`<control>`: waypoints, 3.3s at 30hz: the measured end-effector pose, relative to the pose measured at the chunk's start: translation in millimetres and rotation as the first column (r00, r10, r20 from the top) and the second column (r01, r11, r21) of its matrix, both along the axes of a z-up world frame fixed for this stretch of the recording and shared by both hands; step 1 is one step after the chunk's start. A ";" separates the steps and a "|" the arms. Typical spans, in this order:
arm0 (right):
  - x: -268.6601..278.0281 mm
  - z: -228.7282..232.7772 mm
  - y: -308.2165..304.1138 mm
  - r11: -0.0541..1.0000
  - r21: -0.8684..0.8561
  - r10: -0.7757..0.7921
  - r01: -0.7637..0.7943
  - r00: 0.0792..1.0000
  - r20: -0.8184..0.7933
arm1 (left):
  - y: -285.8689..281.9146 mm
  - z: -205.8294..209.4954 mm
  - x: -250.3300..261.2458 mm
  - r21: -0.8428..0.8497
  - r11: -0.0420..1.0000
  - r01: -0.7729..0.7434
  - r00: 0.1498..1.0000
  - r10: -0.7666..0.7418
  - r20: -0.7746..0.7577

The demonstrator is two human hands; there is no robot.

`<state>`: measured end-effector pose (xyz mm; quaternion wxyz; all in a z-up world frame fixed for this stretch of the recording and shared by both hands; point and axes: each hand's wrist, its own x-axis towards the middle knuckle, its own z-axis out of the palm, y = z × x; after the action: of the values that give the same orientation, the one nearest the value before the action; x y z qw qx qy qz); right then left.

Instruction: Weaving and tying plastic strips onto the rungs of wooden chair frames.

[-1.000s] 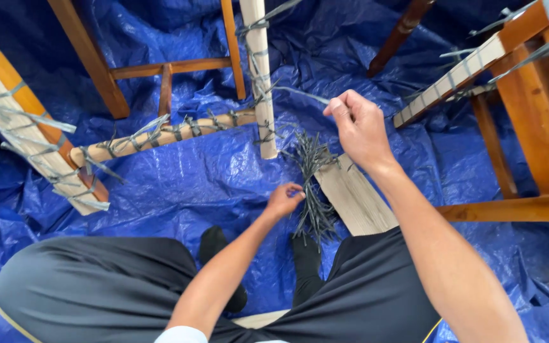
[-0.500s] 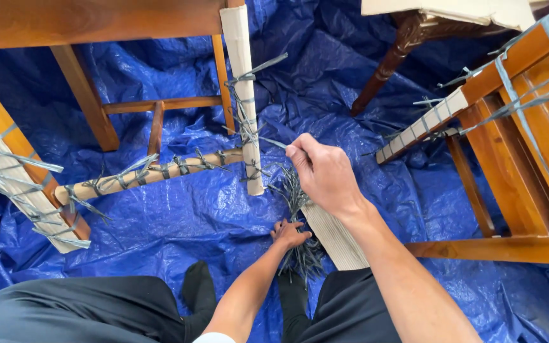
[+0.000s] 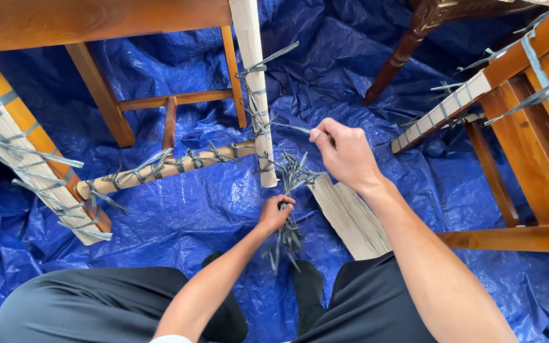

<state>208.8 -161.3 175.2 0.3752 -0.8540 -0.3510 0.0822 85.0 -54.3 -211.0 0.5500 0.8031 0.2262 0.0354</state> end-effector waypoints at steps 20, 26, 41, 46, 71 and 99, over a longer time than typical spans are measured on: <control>26.8 -36.7 -24.7 0.945 0.168 -0.295 0.279 0.953 0.074 | 135.7 339.3 -45.8 -0.110 0.953 0.281 0.932 -0.243 0.268; 45.1 -78.6 -41.3 0.945 -0.055 -0.318 0.321 0.946 0.063 | 112.6 351.0 -24.4 -0.339 0.928 0.155 0.965 -0.068 0.254; -9.2 -28.1 11.7 0.996 0.023 0.093 -0.091 0.944 -0.318 | 95.7 333.0 -14.5 -0.554 0.808 0.200 0.948 -0.016 0.319; -6.6 -28.5 17.3 0.958 0.274 0.211 -0.085 0.856 -0.472 | 97.0 330.0 -18.7 -0.557 0.809 0.188 0.955 -0.018 0.296; 1.1 -36.5 15.3 0.769 0.612 0.398 0.184 0.612 -0.684 | 91.7 314.7 -21.0 -0.587 0.752 0.301 0.954 -0.233 0.190; 40.5 -16.8 -31.7 0.508 0.800 -0.107 0.319 0.945 -0.309 | 27.9 107.9 -65.3 -0.160 0.906 0.391 0.899 -0.413 -0.145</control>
<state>249.3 -193.0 158.3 0.7824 -0.5895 -0.1947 -0.0496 19.7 -26.4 -103.1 0.5733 0.7958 0.1047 -0.1646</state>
